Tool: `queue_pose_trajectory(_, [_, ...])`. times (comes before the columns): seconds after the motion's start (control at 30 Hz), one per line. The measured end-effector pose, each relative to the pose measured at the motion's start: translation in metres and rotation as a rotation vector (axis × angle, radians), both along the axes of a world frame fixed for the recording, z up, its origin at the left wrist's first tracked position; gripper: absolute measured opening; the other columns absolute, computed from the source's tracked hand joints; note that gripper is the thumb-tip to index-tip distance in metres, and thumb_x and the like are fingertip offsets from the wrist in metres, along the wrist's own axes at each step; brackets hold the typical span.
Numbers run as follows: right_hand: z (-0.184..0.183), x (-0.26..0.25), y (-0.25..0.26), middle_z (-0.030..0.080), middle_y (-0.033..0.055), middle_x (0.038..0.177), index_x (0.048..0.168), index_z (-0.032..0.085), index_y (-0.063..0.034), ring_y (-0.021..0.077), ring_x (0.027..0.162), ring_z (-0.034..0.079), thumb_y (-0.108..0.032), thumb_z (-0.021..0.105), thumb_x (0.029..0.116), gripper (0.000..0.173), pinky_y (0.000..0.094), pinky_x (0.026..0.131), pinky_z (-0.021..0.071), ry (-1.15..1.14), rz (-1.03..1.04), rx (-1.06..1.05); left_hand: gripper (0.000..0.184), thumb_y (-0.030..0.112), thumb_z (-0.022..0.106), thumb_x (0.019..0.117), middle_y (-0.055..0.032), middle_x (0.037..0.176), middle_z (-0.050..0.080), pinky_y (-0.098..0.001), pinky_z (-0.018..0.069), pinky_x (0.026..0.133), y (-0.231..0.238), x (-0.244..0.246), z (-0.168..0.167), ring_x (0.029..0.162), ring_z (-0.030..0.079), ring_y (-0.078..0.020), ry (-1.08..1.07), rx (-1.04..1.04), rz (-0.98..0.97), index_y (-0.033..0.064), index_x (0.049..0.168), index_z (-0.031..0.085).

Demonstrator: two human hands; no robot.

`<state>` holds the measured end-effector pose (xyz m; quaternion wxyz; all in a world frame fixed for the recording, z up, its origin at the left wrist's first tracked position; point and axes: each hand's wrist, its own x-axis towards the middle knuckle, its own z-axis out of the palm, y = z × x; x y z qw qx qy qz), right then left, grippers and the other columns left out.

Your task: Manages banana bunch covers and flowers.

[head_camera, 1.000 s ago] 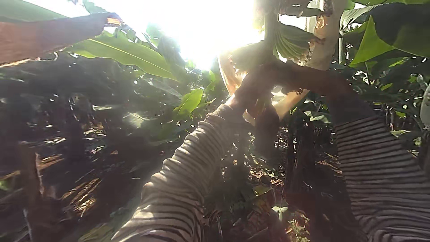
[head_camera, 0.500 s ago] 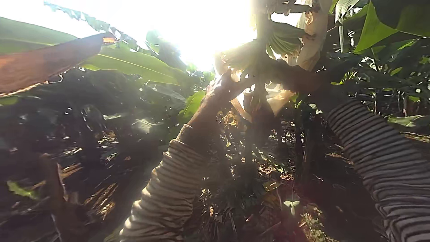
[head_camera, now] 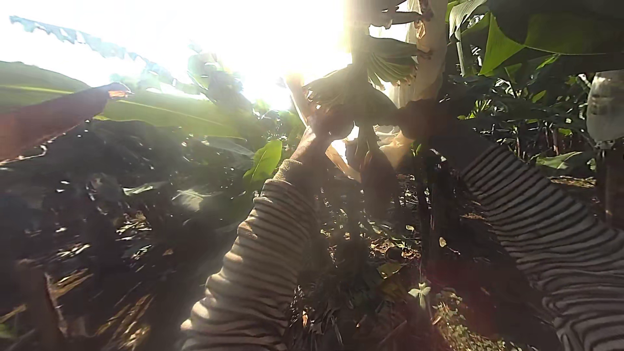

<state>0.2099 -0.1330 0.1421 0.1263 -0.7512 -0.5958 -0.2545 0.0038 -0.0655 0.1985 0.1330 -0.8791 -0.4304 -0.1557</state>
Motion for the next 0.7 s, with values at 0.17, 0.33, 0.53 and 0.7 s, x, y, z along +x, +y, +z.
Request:
queue_pose_trajectory(0.17, [-0.020,0.015,-0.022,0.070,0.0207,0.106,0.102,0.070,-0.0048,0.0427,0.105,0.066,-0.036,0.070,0.0913,0.033,0.0672,0.081,0.0509,0.138,-0.087,-0.230,0.033,0.037,0.057,0.0921,-0.0186,0.092,0.069,-0.0633,0.0479,0.069,-0.014,0.000,0.000,0.094,0.067,-0.0408,0.019,0.198,0.095,0.0069,0.083,0.065])
queue_pose_trajectory(0.33, [-0.010,0.049,-0.022,0.070,0.0210,0.101,0.117,0.068,-0.0040,0.0410,0.098,0.067,-0.052,0.089,0.0731,0.068,0.0665,0.084,0.0524,0.489,0.067,-0.048,0.026,0.032,0.055,0.0951,-0.0162,0.089,0.069,-0.0626,0.0481,0.067,-0.016,-0.021,-0.003,0.091,0.068,-0.0390,0.057,0.133,0.028,0.0089,0.088,0.066])
queue_pose_trajectory(0.53, [-0.003,0.019,-0.021,0.069,0.0223,0.105,0.125,0.065,-0.0013,0.0388,0.095,0.067,-0.052,0.088,0.0748,0.075,0.0624,0.082,0.0539,0.560,0.100,-0.097,0.023,0.037,0.066,0.0902,-0.0122,0.089,0.069,-0.0629,0.0496,0.072,0.018,-0.069,-0.037,0.089,0.067,-0.0353,0.148,-0.119,0.103,0.0142,0.093,0.069])
queue_pose_trajectory(0.7, [-0.081,0.011,0.024,0.068,0.0156,0.077,0.088,0.070,-0.0040,0.0323,0.070,0.068,-0.074,0.077,0.0724,0.072,0.0577,0.065,0.0559,0.685,0.160,-0.077,0.045,0.042,0.082,0.0812,-0.0141,0.096,0.071,-0.0602,0.0540,0.082,0.039,-0.093,-0.017,0.093,0.068,-0.0338,0.001,-0.024,-0.023,0.0092,0.111,0.072])
